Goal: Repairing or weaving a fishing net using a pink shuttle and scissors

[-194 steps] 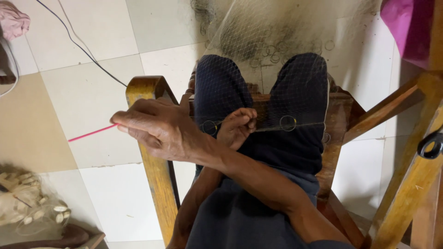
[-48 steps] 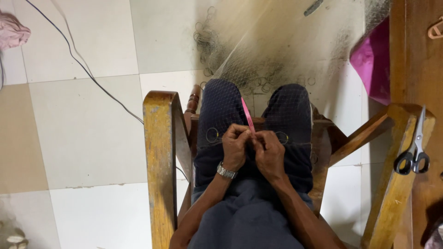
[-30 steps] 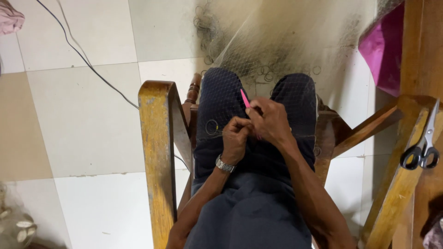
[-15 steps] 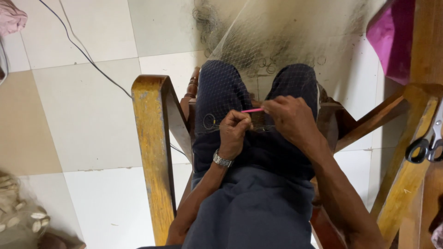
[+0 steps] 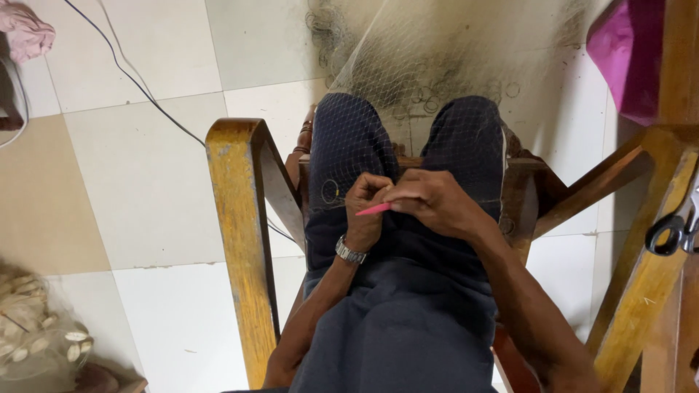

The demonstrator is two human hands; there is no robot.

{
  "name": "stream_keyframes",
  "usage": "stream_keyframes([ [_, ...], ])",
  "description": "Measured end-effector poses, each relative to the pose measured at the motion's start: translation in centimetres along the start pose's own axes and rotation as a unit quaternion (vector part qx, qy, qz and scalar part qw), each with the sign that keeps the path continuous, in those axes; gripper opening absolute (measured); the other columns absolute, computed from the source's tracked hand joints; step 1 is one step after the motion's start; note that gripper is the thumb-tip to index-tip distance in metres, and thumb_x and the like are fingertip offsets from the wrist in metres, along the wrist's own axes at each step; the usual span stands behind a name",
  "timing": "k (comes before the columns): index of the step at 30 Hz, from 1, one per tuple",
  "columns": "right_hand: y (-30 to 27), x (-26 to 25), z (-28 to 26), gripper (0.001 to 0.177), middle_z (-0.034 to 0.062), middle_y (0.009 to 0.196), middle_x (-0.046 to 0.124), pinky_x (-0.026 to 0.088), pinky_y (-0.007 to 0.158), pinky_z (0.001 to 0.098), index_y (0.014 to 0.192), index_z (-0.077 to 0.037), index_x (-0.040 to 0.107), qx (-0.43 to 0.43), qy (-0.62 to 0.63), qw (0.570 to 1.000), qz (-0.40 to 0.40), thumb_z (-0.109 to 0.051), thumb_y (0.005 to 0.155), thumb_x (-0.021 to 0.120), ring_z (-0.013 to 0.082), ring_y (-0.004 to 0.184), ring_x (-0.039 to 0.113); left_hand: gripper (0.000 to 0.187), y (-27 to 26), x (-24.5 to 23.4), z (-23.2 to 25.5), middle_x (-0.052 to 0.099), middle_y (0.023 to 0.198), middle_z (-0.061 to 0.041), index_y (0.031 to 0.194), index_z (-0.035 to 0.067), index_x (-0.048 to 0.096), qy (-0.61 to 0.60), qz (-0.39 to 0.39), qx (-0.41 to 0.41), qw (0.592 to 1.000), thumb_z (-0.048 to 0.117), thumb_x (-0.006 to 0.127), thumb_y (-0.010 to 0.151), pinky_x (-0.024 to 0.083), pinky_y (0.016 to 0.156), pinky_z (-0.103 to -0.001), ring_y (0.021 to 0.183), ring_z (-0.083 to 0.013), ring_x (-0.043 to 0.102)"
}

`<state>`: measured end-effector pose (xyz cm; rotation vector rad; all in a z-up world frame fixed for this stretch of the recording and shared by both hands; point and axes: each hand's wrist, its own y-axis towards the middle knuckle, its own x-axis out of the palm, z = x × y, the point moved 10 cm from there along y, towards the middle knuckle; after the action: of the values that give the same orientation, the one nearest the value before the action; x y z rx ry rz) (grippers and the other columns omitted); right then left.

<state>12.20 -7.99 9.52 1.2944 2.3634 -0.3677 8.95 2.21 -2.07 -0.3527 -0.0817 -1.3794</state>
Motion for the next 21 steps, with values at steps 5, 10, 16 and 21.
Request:
stream_keyframes([
  [5,0.3,-2.6,-0.5,0.015,0.0111,0.077,0.058,0.046,0.064,0.0341,0.096,0.001,0.066,-0.045,0.239,0.967,0.074,-0.002,0.082,0.064,0.0188,0.070,0.056,0.011,-0.4,0.8,-1.1,0.063,0.073,-0.011,0.080,0.001,0.056,-0.116,0.004,-0.044,0.992,-0.001,0.067,0.077,0.048,0.053,-0.023,0.056,-0.0111,0.058],
  [10,0.3,-3.3,-0.5,0.007,0.0154,0.082,0.059,0.046,0.068,0.0353,0.087,0.005,0.063,-0.073,0.238,0.962,0.111,0.001,0.081,0.064,0.0241,0.074,0.059,0.010,-0.7,0.6,-3.2,0.063,0.073,-0.012,0.079,0.000,0.055,-0.166,0.006,-0.105,0.980,-0.002,0.065,0.077,0.049,0.049,-0.022,0.053,-0.0125,0.059],
  [16,-0.5,1.4,-8.6,0.005,0.0116,0.073,0.063,0.049,0.060,0.0336,0.083,-0.004,0.066,-0.095,0.241,0.960,0.102,-0.003,0.081,0.062,0.0255,0.064,0.062,0.007,-0.8,0.6,-5.3,0.059,0.071,-0.015,0.080,-0.003,0.056,-0.177,-0.028,-0.129,0.975,-0.005,0.062,0.077,0.050,0.051,-0.028,0.056,-0.0161,0.056],
  [21,0.5,6.5,-15.9,0.014,0.0060,0.073,0.055,0.048,0.055,0.0342,0.100,-0.010,0.061,-0.212,0.124,0.965,0.092,-0.009,0.093,0.050,0.0261,0.062,0.058,0.008,-1.2,1.7,-3.1,0.056,0.073,-0.016,0.082,-0.002,0.054,-0.267,-0.040,-0.138,0.953,-0.007,0.061,0.080,0.052,0.058,-0.031,0.058,-0.0144,0.051],
])
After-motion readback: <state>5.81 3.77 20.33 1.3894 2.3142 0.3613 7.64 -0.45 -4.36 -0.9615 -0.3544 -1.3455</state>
